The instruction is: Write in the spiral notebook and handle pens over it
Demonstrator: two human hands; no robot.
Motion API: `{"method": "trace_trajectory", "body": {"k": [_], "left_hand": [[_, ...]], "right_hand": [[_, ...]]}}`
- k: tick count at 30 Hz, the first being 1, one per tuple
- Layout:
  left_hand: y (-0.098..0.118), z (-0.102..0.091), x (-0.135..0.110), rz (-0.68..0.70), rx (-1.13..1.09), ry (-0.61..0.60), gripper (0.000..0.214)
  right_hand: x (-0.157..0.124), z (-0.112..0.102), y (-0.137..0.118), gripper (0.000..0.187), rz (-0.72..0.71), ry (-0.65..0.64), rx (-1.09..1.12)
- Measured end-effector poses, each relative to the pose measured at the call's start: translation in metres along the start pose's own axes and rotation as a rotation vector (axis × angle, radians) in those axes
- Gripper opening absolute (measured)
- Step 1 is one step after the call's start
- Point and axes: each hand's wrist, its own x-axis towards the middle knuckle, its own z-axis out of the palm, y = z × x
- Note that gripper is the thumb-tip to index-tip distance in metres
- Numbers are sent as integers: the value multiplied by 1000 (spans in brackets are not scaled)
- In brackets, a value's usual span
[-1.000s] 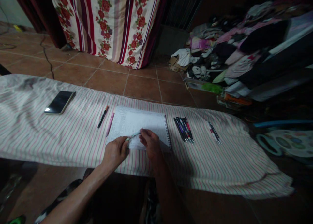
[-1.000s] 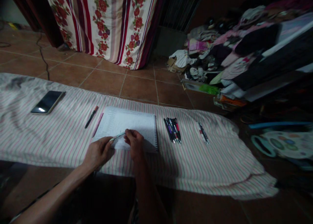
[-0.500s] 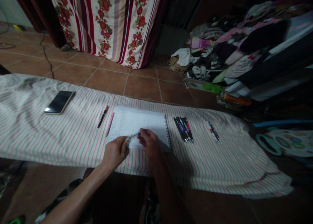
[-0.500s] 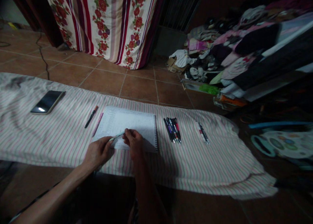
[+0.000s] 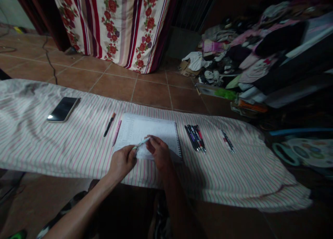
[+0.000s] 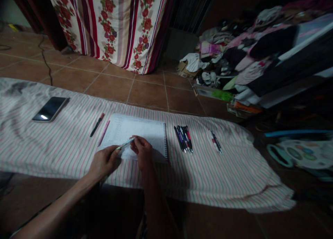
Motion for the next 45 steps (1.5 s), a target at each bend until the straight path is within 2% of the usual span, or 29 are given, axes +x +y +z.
{"method": "trace_trajectory", "body": {"k": [2,5,10,20,25,36,45], "left_hand": [[0,0,0,2,19,11,35],[0,1,-1,20,38,14,36],[0,1,-1,15,17,-1,36],[1,0,-1,-31,-51,-12,33],[1,0,-1,-17,-32,-24,34],[0,2,-1,34,101,-18,33],[0,2,-1,82,220,-6,31]], "right_hand": [[-1,0,0,32,23,7,21],[-1,-1,0,30,44,79,-77],[1,-2,1,25,-28,155,-192],[1,-1,-1,25,-45,17,-10],[1,-1,-1,27,7,56,-35],[10,-5,7,33,-49,161,-150],[15,-10,13,33,-68,155,-131]]}}
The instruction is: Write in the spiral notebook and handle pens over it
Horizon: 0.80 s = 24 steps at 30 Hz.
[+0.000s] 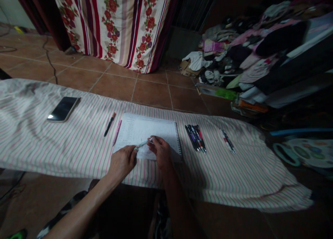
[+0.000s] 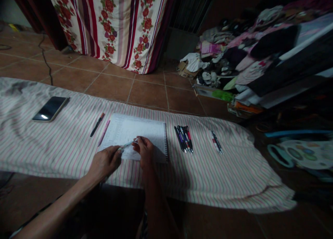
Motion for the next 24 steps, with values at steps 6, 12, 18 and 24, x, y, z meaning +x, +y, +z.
{"method": "trace_trajectory", "body": {"k": [6,12,18,24], "left_hand": [[-1,2,0,47,76,75,29],[0,2,2,41,183,128,28],[-1,3,2,50,205,124,27],[-2,4,2,48,232,120,27]], "right_hand": [[0,-1,-1,33,-21,10,-51],[0,-2,-4,32,-58,15,-119],[8,-6,-1,30,-146,14,-214],[17,-14,1,24,-299,53,-434]]}}
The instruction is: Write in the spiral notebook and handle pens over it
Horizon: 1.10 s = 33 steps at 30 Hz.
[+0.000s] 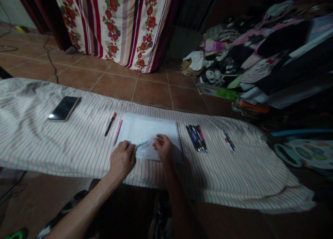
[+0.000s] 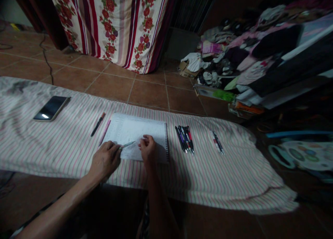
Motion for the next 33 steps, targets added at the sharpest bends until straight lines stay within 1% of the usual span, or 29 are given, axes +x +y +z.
{"method": "trace_trajectory", "body": {"k": [3,6,8,10,13,17,27,33], "left_hand": [[0,0,0,3,1,-1,27],[-1,0,0,3,0,-7,27],[-1,0,0,3,0,-13,26],[-1,-1,0,4,2,-17,26],[-2,0,0,0,6,-18,26],[-3,2,0,-6,-3,-10,25],[-3,2,1,-3,-3,-8,25],[-4,2,0,2,7,-6,24]], "right_hand": [[0,-5,-1,16,-77,46,-134],[-1,-7,-3,9,-170,43,-333],[-2,-7,-3,10,-229,23,-471],[-3,-5,-2,13,-261,8,-537],[-3,-3,0,17,-314,6,-580],[-4,-2,2,22,-408,40,-632],[1,-8,2,30,-420,46,-597],[1,-14,3,29,-437,14,-603]]}}
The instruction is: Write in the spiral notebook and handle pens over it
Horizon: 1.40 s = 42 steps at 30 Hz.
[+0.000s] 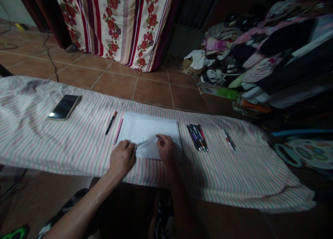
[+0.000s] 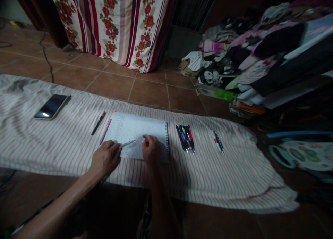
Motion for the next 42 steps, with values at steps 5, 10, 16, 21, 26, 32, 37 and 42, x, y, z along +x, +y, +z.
{"method": "trace_trajectory", "body": {"k": [5,10,16,21,26,32,37,42], "left_hand": [[0,0,0,5,-4,-6,24],[0,0,0,3,-3,-10,25],[0,0,0,13,16,-13,25],[0,-1,0,7,23,-17,25],[1,-3,0,3,3,-31,25],[1,-4,0,10,3,-15,24],[1,-4,-1,33,-9,-3,23],[-2,-4,-1,48,-33,2,23]], "right_hand": [[-2,-1,0,27,-42,-25,5],[-3,-4,-2,23,-43,-60,6],[-3,-5,-4,23,-36,-34,-17],[-2,-6,-2,22,-22,-27,-13],[-1,-9,1,21,-77,0,-61],[-2,-6,-7,21,-244,22,-66],[-5,-1,-13,22,-323,-38,-75],[-6,2,-13,19,-370,-50,-80]]}}
